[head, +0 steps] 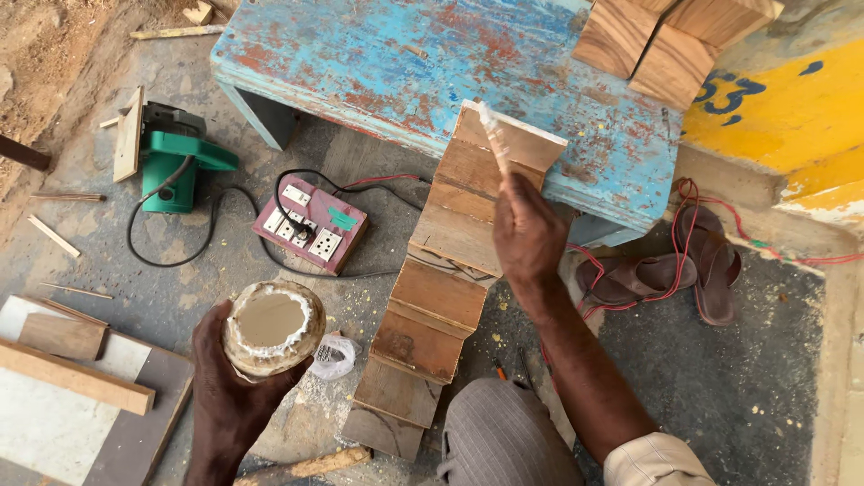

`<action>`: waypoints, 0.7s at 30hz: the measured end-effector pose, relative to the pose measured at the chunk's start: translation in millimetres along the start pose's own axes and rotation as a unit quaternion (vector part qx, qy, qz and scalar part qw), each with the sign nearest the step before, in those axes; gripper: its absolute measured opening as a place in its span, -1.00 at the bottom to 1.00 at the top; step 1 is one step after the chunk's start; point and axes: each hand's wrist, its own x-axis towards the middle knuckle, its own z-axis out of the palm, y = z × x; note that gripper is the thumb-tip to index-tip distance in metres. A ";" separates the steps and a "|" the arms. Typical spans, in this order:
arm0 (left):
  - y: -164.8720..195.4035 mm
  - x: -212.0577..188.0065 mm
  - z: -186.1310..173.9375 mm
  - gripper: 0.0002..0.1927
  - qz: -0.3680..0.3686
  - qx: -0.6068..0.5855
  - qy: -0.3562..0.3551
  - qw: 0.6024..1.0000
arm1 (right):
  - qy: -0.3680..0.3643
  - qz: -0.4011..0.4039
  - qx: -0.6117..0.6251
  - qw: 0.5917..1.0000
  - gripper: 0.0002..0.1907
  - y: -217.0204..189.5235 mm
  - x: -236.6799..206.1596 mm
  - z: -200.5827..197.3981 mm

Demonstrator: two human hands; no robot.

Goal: The person sits on the floor of a workshop, measures a small wooden board with a tape measure, marks it with a pencil, and cuts a strip of wood using a power router. They then hammer nails into the boards, apply paste from a container onto a zigzag wooden piece with a brush, and press wooden blocks onto the glued piece.

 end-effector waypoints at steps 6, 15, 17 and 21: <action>0.1 -3.9 -2.8 0.19 -0.044 -0.024 -0.013 0.999 | 0.003 -0.072 -0.073 0.995 -0.80 13.4 -21.8 16.1; 1.8 -1.2 -3.8 0.18 -0.036 0.004 -0.023 0.999 | -0.012 -0.067 -0.036 0.997 -0.80 5.9 -21.8 18.3; 2.0 -2.2 -4.5 0.16 -0.045 -0.020 -0.022 0.999 | -0.054 0.063 -0.070 0.994 -0.86 10.3 -11.5 25.3; 0.7 -3.9 -5.8 0.18 -0.028 0.010 -0.019 0.999 | -0.013 -0.047 -0.105 0.993 -0.73 10.3 -9.1 30.5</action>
